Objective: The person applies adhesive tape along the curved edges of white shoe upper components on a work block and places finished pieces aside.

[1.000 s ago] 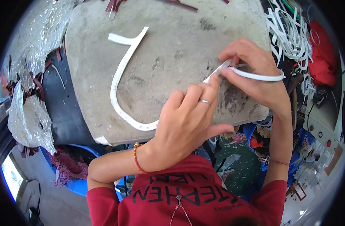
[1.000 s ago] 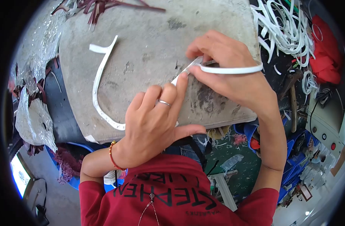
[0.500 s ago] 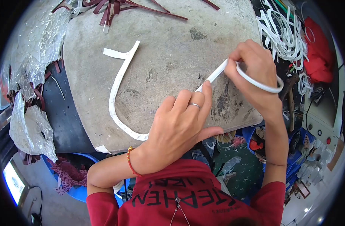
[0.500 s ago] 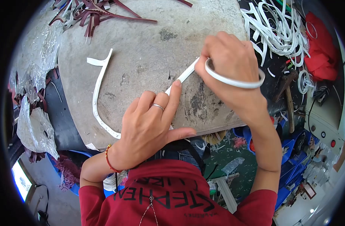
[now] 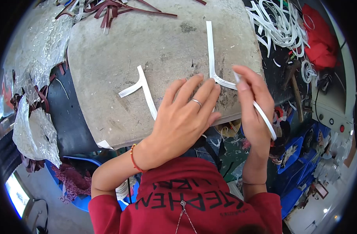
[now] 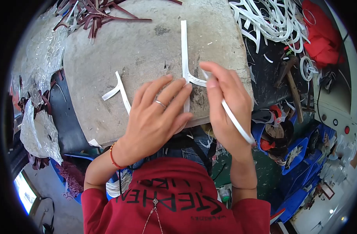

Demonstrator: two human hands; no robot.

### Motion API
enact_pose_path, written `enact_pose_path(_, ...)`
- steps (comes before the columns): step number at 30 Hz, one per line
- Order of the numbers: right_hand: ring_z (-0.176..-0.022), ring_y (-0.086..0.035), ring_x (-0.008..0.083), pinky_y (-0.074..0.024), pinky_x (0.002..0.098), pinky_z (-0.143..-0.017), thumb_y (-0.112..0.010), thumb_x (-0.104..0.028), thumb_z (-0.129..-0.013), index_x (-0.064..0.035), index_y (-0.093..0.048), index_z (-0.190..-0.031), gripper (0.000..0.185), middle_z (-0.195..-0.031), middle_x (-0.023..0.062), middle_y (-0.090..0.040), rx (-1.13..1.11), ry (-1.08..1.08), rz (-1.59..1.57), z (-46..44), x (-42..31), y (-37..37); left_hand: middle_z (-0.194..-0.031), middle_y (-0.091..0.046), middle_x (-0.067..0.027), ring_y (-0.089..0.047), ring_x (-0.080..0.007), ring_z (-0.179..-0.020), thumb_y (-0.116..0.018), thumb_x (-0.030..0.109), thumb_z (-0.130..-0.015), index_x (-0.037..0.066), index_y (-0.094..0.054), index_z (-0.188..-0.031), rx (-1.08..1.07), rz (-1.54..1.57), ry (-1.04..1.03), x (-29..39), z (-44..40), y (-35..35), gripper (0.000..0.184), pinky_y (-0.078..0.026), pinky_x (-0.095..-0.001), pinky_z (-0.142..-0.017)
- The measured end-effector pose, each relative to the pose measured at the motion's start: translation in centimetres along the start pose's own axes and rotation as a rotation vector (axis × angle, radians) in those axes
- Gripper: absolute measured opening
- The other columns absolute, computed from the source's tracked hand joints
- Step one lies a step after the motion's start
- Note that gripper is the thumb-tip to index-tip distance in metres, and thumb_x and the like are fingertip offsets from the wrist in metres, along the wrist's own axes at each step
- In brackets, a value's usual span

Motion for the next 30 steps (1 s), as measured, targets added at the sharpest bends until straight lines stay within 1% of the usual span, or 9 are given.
enact_pose_path(3,-0.066,-0.054,0.0131,-0.0459,0.0274,-0.063,-0.052,-0.003,-0.093,-0.0078,-0.056,-0.131,0.038,-0.078,0.0074,-0.059,-0.179,-0.128,-0.194,-1.0,1.5,-1.1,-0.127,-0.055,-0.0082,-0.049,-0.0273,-0.121,-0.072,0.027,-0.076,0.003,-0.062,-0.12,-0.036,-0.09,-0.024,0.1,0.3,-1.2,0.051,-0.039,-0.0439,-0.102)
enact_pose_path(6,-0.063,-0.053,0.0132,-0.0464,0.0288,-0.061,-0.053,0.0,-0.092,-0.0096,-0.052,-0.136,0.045,-0.072,0.007,-0.056,-0.166,-0.051,-0.174,-1.3,2.0,-1.3,-0.129,-0.054,-0.0081,-0.048,-0.0264,-0.124,-0.071,0.031,-0.076,0.003,-0.061,-0.12,-0.039,-0.141,-0.037,0.1,0.4,-1.6,0.054,-0.036,-0.0444,-0.105)
enact_pose_path(12,-0.063,-0.059,0.0134,-0.0481,0.0307,-0.058,-0.059,-0.002,-0.089,-0.0062,-0.056,-0.125,0.036,-0.072,0.0073,-0.06,-0.073,-0.079,-0.017,-1.0,1.2,-1.7,-0.13,-0.054,-0.0081,-0.044,-0.0256,-0.132,-0.07,0.034,-0.075,0.005,-0.057,-0.123,-0.188,-0.25,-0.126,0.2,-0.3,-1.9,0.057,-0.031,-0.0475,-0.112)
enact_pose_path(13,-0.063,-0.061,0.0149,-0.0483,0.0306,-0.057,-0.063,-0.003,-0.086,-0.0044,-0.057,-0.116,0.03,-0.072,0.0084,-0.062,-0.013,-0.128,-0.006,-0.6,1.2,-1.6,-0.13,-0.054,-0.008,-0.044,-0.0253,-0.132,-0.07,0.034,-0.075,0.006,-0.056,-0.124,-0.223,-0.288,-0.146,0.3,-0.8,-1.4,0.058,-0.03,-0.048,-0.113)
enact_pose_path(16,-0.062,-0.061,0.0176,-0.0479,0.0303,-0.056,-0.066,-0.002,-0.085,-0.002,-0.059,-0.108,0.025,-0.073,0.0099,-0.061,-0.016,-0.249,0.045,-0.2,1.7,1.0,-0.126,-0.055,-0.0071,-0.044,-0.0236,-0.132,-0.069,0.039,-0.075,0.008,-0.054,-0.128,-0.261,-0.343,-0.158,0.2,-1.6,-1.3,0.063,-0.027,-0.0496,-0.116)
enact_pose_path(20,-0.066,-0.063,0.0225,-0.0484,0.0305,-0.059,-0.068,-0.001,-0.082,-0.0006,-0.063,-0.097,0.015,-0.079,0.0117,-0.062,0.014,0.038,0.146,0.5,2.8,1.4,-0.116,-0.056,-0.0058,-0.047,-0.023,-0.127,-0.069,0.043,-0.073,0.01,-0.056,-0.129,-0.256,-0.329,-0.172,0.7,-2.0,-1.6,0.067,-0.028,-0.0517,-0.115)
enact_pose_path(25,-0.061,-0.057,0.0269,-0.0439,0.0353,-0.055,-0.068,0.004,-0.076,-0.0031,-0.059,-0.081,0.013,-0.072,0.0103,-0.054,0.087,0.16,0.208,0.4,3.2,0.6,-0.106,-0.054,-0.004,-0.052,-0.0217,-0.117,-0.069,0.044,-0.071,0.014,-0.058,-0.129,-0.274,-0.317,-0.227,0.7,-3.1,-1.5,0.066,-0.028,-0.0546,-0.115)
enact_pose_path(28,-0.06,-0.057,0.0277,-0.0429,0.0349,-0.052,-0.068,0.005,-0.076,-0.0041,-0.059,-0.083,0.015,-0.071,0.0102,-0.054,0.075,0.246,0.188,2.1,2.6,1.1,-0.103,-0.055,-0.0036,-0.053,-0.0219,-0.115,-0.069,0.04,-0.074,0.015,-0.057,-0.13,-0.291,-0.287,-0.276,0.7,-3.6,-1.4,0.062,-0.027,-0.0551,-0.115)
enact_pose_path(30,-0.067,-0.058,0.03,-0.045,0.0373,-0.061,-0.07,0.004,-0.075,-0.0041,-0.06,-0.089,0.019,-0.076,0.0109,-0.058,0.125,0.296,0.206,2.9,1.0,1.9,-0.103,-0.056,-0.0038,-0.053,-0.023,-0.117,-0.068,0.033,-0.08,0.014,-0.057,-0.131,-0.263,-0.228,-0.275,0.0,-3.1,-1.2,0.056,-0.026,-0.0546,-0.115)
Point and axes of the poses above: each hand's wrist, its own z-axis away from the middle knuckle, its own y-axis out of the back of the hand, x = y × z, the point moved 3 cm from there along -z, towards the middle knuckle
